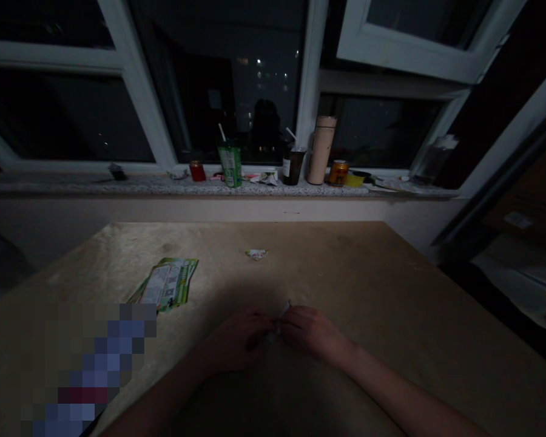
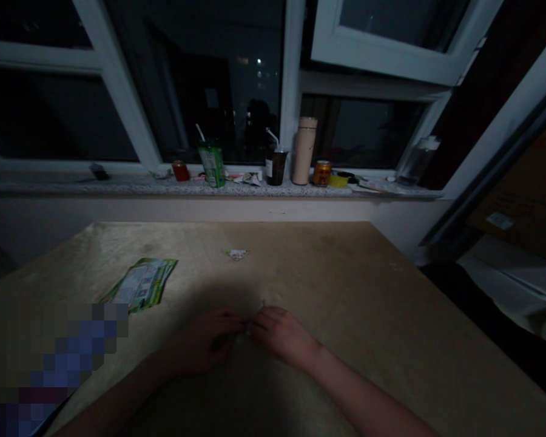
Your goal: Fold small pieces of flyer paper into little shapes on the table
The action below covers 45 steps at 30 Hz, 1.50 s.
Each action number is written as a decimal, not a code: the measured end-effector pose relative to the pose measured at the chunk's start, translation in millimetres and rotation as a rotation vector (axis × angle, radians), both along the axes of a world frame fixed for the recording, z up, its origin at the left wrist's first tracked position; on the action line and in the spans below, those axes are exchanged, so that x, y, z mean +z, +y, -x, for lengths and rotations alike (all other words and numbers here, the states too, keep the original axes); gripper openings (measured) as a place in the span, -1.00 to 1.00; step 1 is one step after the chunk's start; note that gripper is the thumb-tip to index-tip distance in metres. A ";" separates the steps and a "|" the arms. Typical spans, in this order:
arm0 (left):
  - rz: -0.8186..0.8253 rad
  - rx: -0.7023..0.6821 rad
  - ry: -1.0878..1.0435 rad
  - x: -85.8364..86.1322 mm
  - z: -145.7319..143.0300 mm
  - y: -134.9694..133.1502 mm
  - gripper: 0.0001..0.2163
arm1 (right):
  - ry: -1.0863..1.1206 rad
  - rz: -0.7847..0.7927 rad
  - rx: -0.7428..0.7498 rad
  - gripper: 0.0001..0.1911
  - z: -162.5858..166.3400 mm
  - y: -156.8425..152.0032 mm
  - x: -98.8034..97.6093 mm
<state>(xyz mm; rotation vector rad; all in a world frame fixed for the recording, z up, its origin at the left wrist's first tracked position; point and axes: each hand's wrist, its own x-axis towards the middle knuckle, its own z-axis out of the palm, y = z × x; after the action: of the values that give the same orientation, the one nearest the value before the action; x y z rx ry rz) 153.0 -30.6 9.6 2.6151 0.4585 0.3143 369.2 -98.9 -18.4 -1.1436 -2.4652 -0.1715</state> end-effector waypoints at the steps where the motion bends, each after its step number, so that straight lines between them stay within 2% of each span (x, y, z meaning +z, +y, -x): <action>1: 0.004 0.012 -0.004 -0.1 0.8 -0.5 -0.60 | -0.004 0.009 -0.011 -0.84 -0.1 -0.8 0.8; 5: 0.012 0.051 -0.022 0.2 1.1 -2.0 -0.69 | -0.020 0.071 -0.039 -0.85 -0.6 -2.4 2.1; 9: -0.001 0.058 -0.018 0.4 -1.2 -0.9 -0.79 | -0.012 0.069 -0.042 -0.83 -2.1 -2.2 -1.1; 13: -0.056 0.023 0.023 -0.5 -3.6 1.4 -0.89 | -0.012 0.097 -0.055 -0.85 -2.2 -2.3 -2.0; 17: -0.128 -0.021 0.012 -1.0 -4.7 0.3 -0.89 | -0.003 0.093 -0.041 -0.84 -2.4 -2.5 -1.3; 22: -0.173 0.129 -0.017 -5.5 -3.7 -2.8 -0.95 | 0.077 0.103 -0.036 -0.85 -1.7 -2.8 -1.3; 25: -0.146 0.155 -0.020 -7.1 -4.0 -3.9 -0.95 | 0.133 0.136 -0.083 -0.90 1.1 -3.3 -0.1; 29: -0.096 0.165 -0.016 -4.4 -6.0 -5.3 -0.95 | 0.214 0.264 -0.151 -0.95 5.9 -2.2 2.0; 37: -0.067 0.199 0.012 -0.4 -10.4 -5.7 -0.93 | 0.384 0.455 -0.273 -0.88 16.1 4.3 7.4; 45: -0.097 0.201 0.037 0.9 -11.0 -3.1 -0.88 | 0.325 0.691 -0.347 -0.87 16.1 23.6 20.4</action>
<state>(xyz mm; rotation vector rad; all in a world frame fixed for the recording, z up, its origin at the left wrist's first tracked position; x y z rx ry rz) 164.1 -33.7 10.5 2.6767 0.7383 0.3616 353.1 -75.3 2.0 -1.7047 -2.0543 0.7649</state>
